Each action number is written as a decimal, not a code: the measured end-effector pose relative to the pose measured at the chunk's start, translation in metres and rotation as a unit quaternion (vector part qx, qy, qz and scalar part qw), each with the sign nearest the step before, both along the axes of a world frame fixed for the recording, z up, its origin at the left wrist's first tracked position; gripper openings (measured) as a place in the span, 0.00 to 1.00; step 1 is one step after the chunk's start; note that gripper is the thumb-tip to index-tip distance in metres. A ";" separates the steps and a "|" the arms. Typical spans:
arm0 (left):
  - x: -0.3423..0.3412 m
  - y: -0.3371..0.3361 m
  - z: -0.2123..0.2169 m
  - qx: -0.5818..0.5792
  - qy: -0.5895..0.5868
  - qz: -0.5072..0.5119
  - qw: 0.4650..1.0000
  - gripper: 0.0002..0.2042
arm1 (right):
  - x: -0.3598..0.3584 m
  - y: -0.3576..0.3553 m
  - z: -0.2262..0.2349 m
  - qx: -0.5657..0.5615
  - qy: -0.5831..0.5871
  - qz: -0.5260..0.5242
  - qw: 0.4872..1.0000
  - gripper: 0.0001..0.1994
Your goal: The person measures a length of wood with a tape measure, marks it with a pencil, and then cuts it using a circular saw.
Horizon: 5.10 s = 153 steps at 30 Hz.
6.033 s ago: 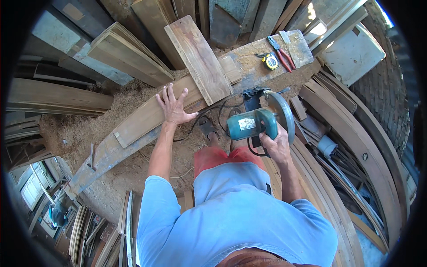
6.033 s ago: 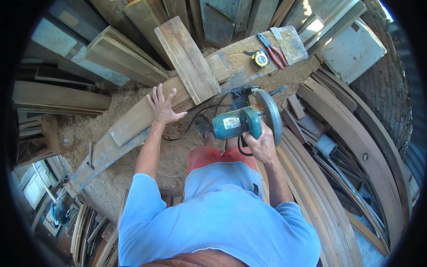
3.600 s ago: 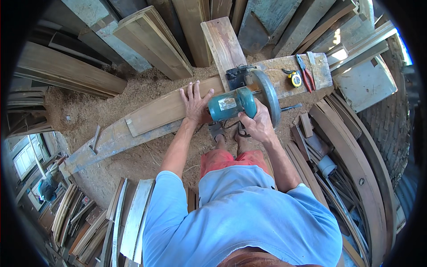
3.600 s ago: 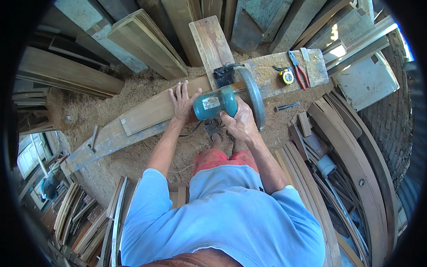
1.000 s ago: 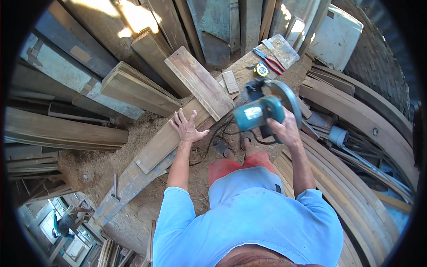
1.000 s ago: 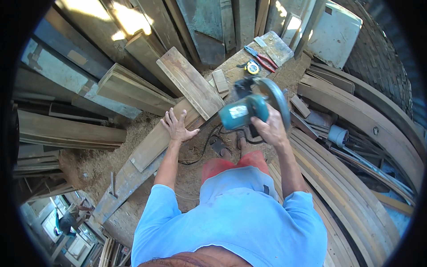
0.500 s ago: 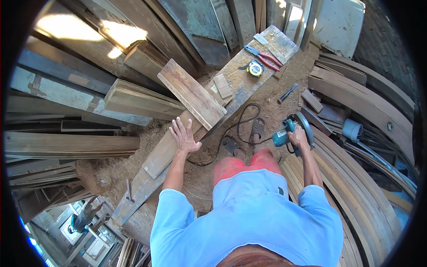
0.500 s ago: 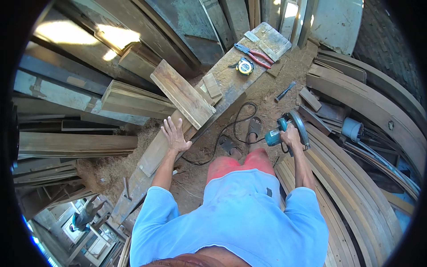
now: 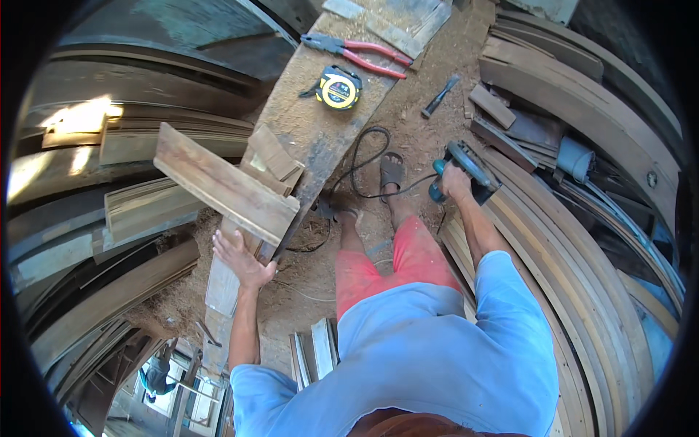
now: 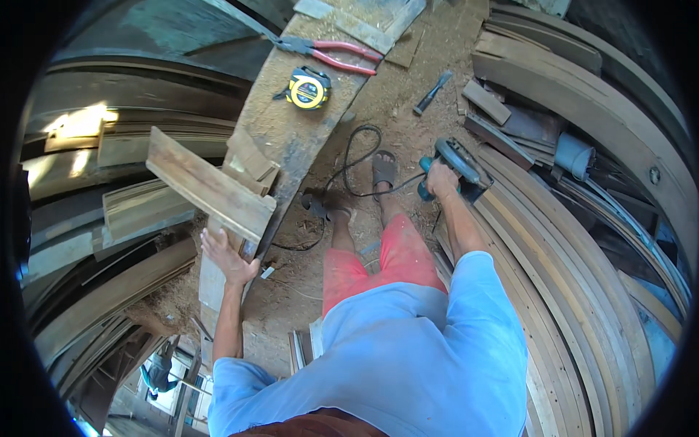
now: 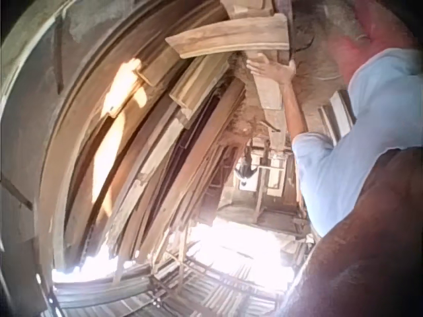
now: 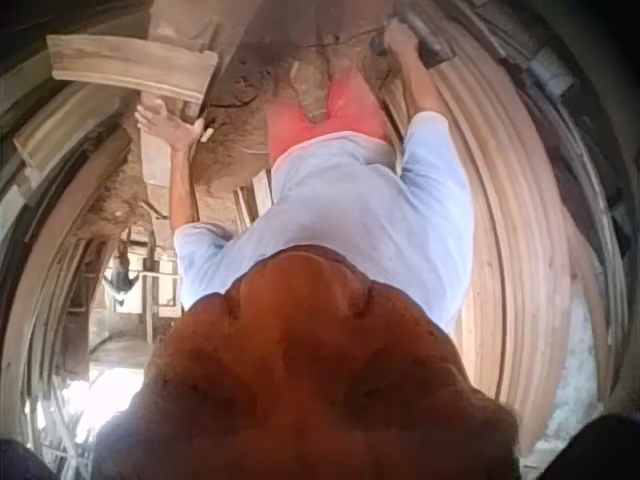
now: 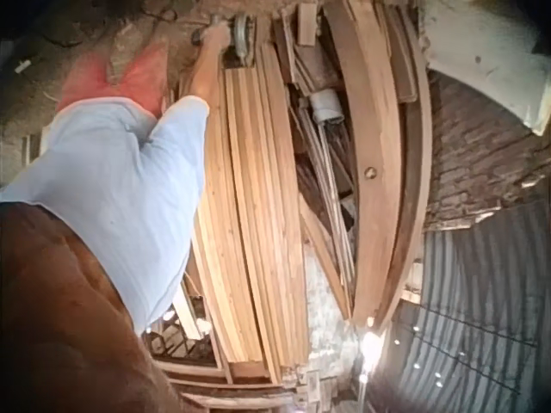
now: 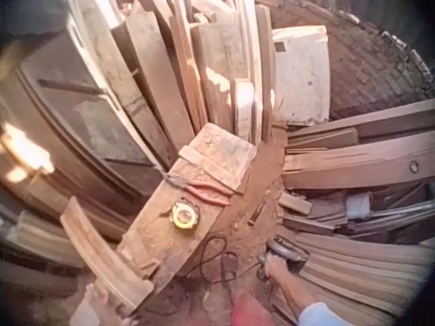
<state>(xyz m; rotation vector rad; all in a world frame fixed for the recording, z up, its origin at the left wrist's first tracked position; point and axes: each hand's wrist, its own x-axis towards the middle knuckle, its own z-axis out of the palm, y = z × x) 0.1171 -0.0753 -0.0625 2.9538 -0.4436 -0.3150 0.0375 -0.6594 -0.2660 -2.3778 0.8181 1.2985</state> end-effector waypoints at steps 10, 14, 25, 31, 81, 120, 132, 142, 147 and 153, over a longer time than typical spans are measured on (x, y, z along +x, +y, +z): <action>0.010 0.008 -0.007 0.009 0.019 -0.065 0.998 0.60 | 0.018 -0.022 -0.171 -0.078 0.028 0.037 0.996 0.13; 0.006 0.011 -0.009 0.036 0.018 -0.081 0.996 0.59 | 0.022 -0.002 -0.217 -0.052 0.009 0.115 0.992 0.11; 0.006 0.010 -0.012 -0.001 0.000 -0.052 0.999 0.60 | -0.053 0.071 -0.311 0.062 -0.135 0.335 0.930 0.15; 0.005 0.012 -0.010 -0.012 0.009 -0.019 1.000 0.63 | 0.014 0.114 -0.160 0.091 0.001 0.132 0.987 0.13; -0.340 0.218 -0.028 -0.677 -0.207 0.698 0.109 0.09 | 0.202 0.540 0.279 0.571 -0.214 -0.158 0.776 0.20; -0.100 0.038 0.060 -0.077 0.205 0.350 0.911 0.44 | 0.236 0.168 0.179 -0.075 -0.285 0.408 0.864 0.28; -0.049 0.023 0.064 -0.060 0.234 0.363 0.900 0.49 | 0.298 0.118 0.116 -0.170 -0.314 0.413 0.838 0.33; -0.070 0.036 0.049 -0.122 0.188 0.353 0.909 0.44 | 0.362 0.150 0.120 0.327 -0.296 0.035 0.897 0.20; -0.108 0.058 0.032 -0.251 0.145 0.409 0.865 0.31 | 0.276 0.261 0.218 0.550 -0.029 -0.313 0.774 0.24; -0.083 0.048 0.038 -0.695 0.141 0.458 0.536 0.15 | 0.195 0.381 0.316 0.692 0.152 -0.208 0.675 0.32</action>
